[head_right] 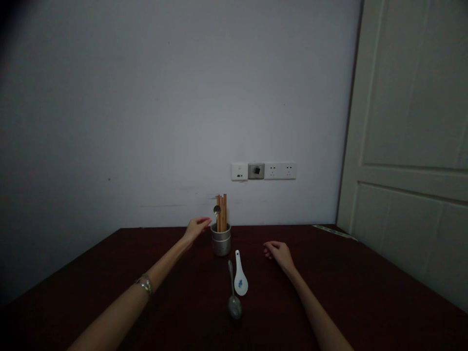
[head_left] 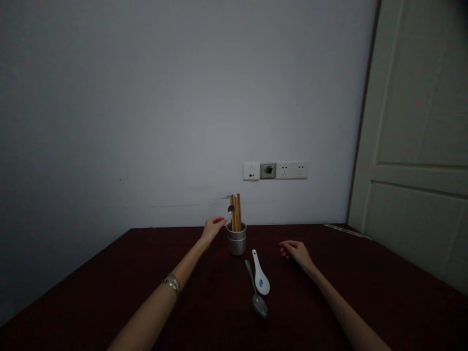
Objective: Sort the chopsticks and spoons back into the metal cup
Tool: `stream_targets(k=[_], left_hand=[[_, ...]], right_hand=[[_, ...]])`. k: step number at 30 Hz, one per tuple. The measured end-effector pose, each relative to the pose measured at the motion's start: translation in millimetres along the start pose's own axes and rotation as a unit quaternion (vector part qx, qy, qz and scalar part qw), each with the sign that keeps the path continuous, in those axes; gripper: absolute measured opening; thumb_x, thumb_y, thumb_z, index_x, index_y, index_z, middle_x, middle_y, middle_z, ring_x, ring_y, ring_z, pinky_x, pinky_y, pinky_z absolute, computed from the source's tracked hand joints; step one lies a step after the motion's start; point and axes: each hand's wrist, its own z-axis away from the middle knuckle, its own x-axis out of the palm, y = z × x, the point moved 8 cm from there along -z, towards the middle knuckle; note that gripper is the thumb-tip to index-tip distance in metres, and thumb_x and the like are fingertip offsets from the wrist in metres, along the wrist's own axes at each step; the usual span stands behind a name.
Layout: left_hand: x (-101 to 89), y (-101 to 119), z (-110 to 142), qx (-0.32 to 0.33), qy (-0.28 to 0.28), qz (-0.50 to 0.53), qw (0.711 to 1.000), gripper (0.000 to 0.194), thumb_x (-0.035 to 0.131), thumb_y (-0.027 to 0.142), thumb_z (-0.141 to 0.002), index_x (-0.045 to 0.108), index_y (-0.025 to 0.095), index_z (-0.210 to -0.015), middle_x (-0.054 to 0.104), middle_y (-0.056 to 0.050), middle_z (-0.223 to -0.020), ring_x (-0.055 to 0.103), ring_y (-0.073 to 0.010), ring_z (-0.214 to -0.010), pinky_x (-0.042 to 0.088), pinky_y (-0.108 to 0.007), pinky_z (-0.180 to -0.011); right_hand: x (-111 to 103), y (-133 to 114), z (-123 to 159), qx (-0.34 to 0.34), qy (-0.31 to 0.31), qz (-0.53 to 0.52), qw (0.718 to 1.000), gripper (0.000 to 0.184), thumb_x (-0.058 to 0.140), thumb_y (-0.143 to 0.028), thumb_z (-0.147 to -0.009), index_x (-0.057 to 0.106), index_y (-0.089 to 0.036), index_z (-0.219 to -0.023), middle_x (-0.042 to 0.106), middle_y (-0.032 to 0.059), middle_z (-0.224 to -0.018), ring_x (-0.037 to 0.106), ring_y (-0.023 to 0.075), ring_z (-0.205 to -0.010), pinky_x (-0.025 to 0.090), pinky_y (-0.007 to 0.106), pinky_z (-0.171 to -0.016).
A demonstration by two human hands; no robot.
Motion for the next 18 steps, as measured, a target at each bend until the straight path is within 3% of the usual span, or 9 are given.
stream_targets(k=[5,9,11,14,16,18], left_hand=[[-21.1,18.0,13.4,0.073,0.082,-0.032,0.993,0.028,0.056,0.036,-0.068,0.065,0.011,-0.077,0.066,-0.008,-0.079,0.059,-0.0159,-0.075,0.044,-0.024,-0.066],[-16.2,38.2,39.9,0.143,0.068,-0.07,0.985,0.026,0.055,0.038,-0.069,0.064,0.013,-0.07,0.065,-0.005,-0.072,0.058,-0.0153,-0.071,0.043,-0.023,-0.068],[-3.0,42.8,53.7,0.15,0.012,-0.076,0.986,0.026,0.055,0.038,-0.069,0.065,0.013,-0.068,0.065,-0.004,-0.07,0.057,-0.0149,-0.068,0.042,-0.023,-0.065],[31.0,33.7,74.9,0.097,-0.155,-0.092,0.979,0.023,0.056,0.034,-0.067,0.065,0.013,-0.067,0.063,-0.004,-0.064,0.055,-0.0129,-0.059,0.04,-0.021,-0.055],[54.2,19.0,93.0,0.035,-0.278,-0.108,0.954,0.021,0.057,0.031,-0.065,0.066,0.013,-0.069,0.062,-0.003,-0.06,0.052,-0.0105,-0.05,0.037,-0.02,-0.047],[69.2,3.6,109.5,-0.021,-0.356,-0.127,0.926,0.021,0.057,0.03,-0.063,0.066,0.012,-0.07,0.061,-0.003,-0.059,0.048,-0.0084,-0.044,0.033,-0.018,-0.041]], right_hand=[[-0.3,-2.3,1.1,-0.006,0.001,0.009,1.0,0.019,0.057,-0.028,-0.066,0.064,-0.011,-0.068,0.062,0.0036,-0.054,0.055,0.0106,-0.044,0.04,0.019,-0.041],[0.5,-1.8,0.1,-0.014,-0.01,0.014,1.0,0.019,0.056,-0.027,-0.067,0.064,-0.011,-0.07,0.062,0.0038,-0.055,0.056,0.0105,-0.046,0.041,0.019,-0.042],[0.7,-0.3,-0.4,-0.011,-0.012,0.017,1.0,0.019,0.056,-0.027,-0.067,0.064,-0.01,-0.071,0.063,0.0039,-0.056,0.056,0.0105,-0.047,0.041,0.019,-0.043],[1.0,-0.9,0.4,-0.01,-0.009,0.017,1.0,0.018,0.056,-0.026,-0.067,0.064,-0.01,-0.07,0.062,0.0035,-0.055,0.055,0.0103,-0.046,0.04,0.019,-0.042],[1.8,-3.5,1.9,-0.015,-0.009,0.016,1.0,0.018,0.056,-0.026,-0.067,0.064,-0.01,-0.069,0.062,0.0033,-0.055,0.056,0.0102,-0.046,0.04,0.019,-0.042],[2.4,-6.4,3.7,-0.018,-0.007,0.016,1.0,0.018,0.056,-0.026,-0.066,0.064,-0.01,-0.068,0.061,0.0031,-0.054,0.055,0.0099,-0.045,0.04,0.018,-0.042]])
